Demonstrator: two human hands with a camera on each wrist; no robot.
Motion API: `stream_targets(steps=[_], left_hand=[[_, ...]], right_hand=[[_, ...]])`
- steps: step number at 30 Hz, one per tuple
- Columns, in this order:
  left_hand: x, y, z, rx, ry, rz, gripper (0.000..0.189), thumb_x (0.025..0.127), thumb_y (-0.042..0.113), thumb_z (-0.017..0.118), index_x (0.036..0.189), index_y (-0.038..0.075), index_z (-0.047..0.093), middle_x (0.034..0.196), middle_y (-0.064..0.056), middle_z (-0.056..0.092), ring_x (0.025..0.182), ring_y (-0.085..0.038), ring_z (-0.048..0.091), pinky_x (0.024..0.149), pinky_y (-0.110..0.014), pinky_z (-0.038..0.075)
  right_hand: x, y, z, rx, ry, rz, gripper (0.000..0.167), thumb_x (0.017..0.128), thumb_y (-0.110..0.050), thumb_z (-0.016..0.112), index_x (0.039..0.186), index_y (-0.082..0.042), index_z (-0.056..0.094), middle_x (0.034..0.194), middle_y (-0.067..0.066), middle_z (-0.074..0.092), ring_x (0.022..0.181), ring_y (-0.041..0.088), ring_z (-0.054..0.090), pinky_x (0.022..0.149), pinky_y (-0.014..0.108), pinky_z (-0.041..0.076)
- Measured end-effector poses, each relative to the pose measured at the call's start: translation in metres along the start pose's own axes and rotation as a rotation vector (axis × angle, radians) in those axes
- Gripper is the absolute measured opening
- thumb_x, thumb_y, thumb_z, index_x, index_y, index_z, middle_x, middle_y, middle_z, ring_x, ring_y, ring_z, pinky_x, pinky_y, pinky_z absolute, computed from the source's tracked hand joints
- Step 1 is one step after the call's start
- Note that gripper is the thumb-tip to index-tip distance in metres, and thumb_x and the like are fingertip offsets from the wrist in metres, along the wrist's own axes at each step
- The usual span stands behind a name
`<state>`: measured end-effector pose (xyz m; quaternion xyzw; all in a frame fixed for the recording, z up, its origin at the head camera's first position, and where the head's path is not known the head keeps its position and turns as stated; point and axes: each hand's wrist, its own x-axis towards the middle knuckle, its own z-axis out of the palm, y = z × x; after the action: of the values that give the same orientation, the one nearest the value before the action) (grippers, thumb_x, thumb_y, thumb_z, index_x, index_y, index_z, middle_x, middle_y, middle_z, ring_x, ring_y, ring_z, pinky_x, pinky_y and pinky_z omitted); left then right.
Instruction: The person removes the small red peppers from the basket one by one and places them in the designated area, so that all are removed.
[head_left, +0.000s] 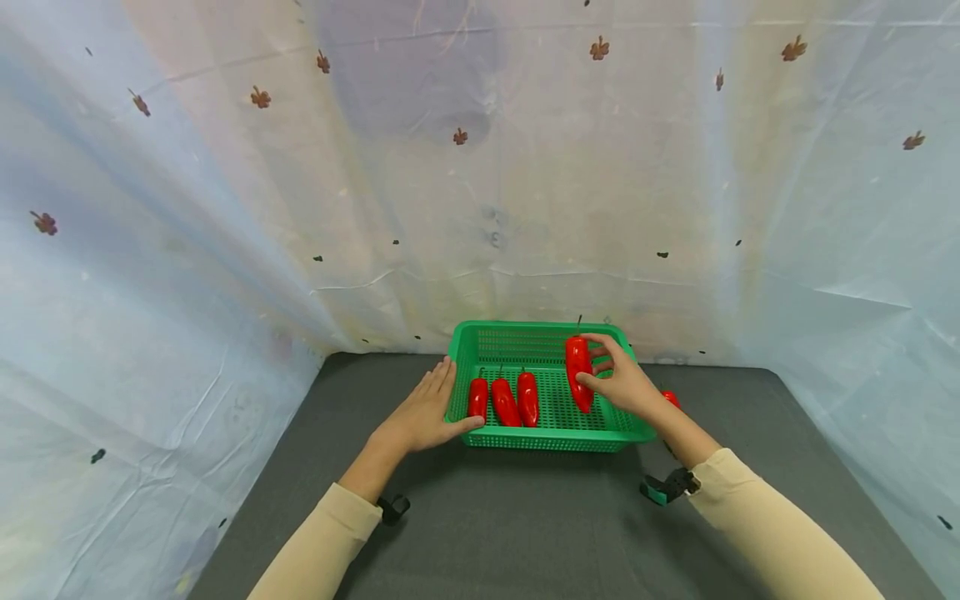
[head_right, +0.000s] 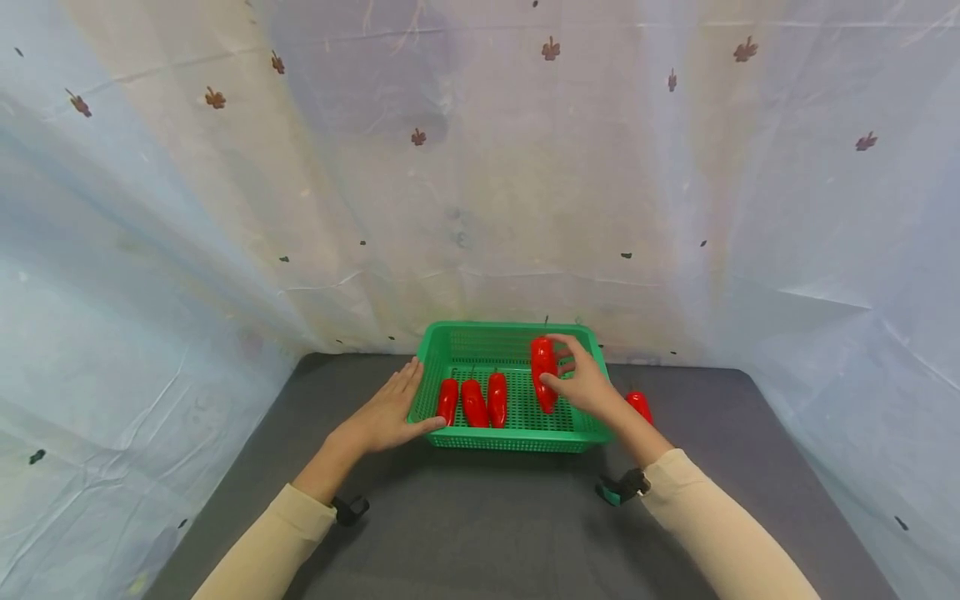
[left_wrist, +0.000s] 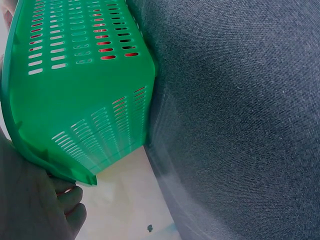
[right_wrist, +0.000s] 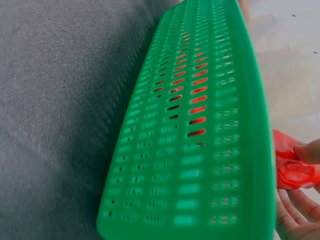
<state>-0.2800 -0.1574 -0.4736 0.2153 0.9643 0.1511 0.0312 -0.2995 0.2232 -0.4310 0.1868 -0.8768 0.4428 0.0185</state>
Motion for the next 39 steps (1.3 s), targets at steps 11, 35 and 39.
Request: stream_targets(steps=[11, 35, 39], left_hand=[[0.000, 0.001, 0.000, -0.004, -0.001, -0.002, 0.121, 0.096, 0.087, 0.045, 0.172, 0.003, 0.003, 0.181, -0.013, -0.004, 0.167, -0.029, 0.001, 0.135, -0.049, 0.008], [-0.001, 0.001, 0.001, -0.012, 0.005, -0.011, 0.122, 0.094, 0.089, 0.044, 0.173, 0.004, 0.004, 0.181, -0.013, -0.003, 0.167, -0.029, 0.001, 0.135, -0.050, 0.009], [-0.001, 0.002, 0.000, -0.013, 0.000, -0.013, 0.122, 0.095, 0.089, 0.044, 0.173, 0.004, 0.005, 0.181, -0.013, -0.003, 0.167, -0.030, 0.002, 0.135, -0.051, 0.009]], right_hand=[[-0.024, 0.005, -0.027, -0.025, 0.026, -0.020, 0.074, 0.102, -0.012, 0.077, 0.165, -0.008, 0.038, 0.143, 0.029, 0.054, 0.109, 0.039, 0.066, 0.091, 0.052, 0.061], [-0.066, 0.026, -0.078, -0.136, 0.098, 0.009, 0.074, 0.103, -0.016, 0.076, 0.165, -0.004, 0.038, 0.144, 0.032, 0.054, 0.109, 0.042, 0.066, 0.089, 0.035, 0.061], [-0.068, 0.032, -0.086, -0.152, 0.109, 0.035, 0.075, 0.103, -0.016, 0.076, 0.165, -0.003, 0.036, 0.144, 0.033, 0.054, 0.110, 0.044, 0.066, 0.088, 0.033, 0.061]])
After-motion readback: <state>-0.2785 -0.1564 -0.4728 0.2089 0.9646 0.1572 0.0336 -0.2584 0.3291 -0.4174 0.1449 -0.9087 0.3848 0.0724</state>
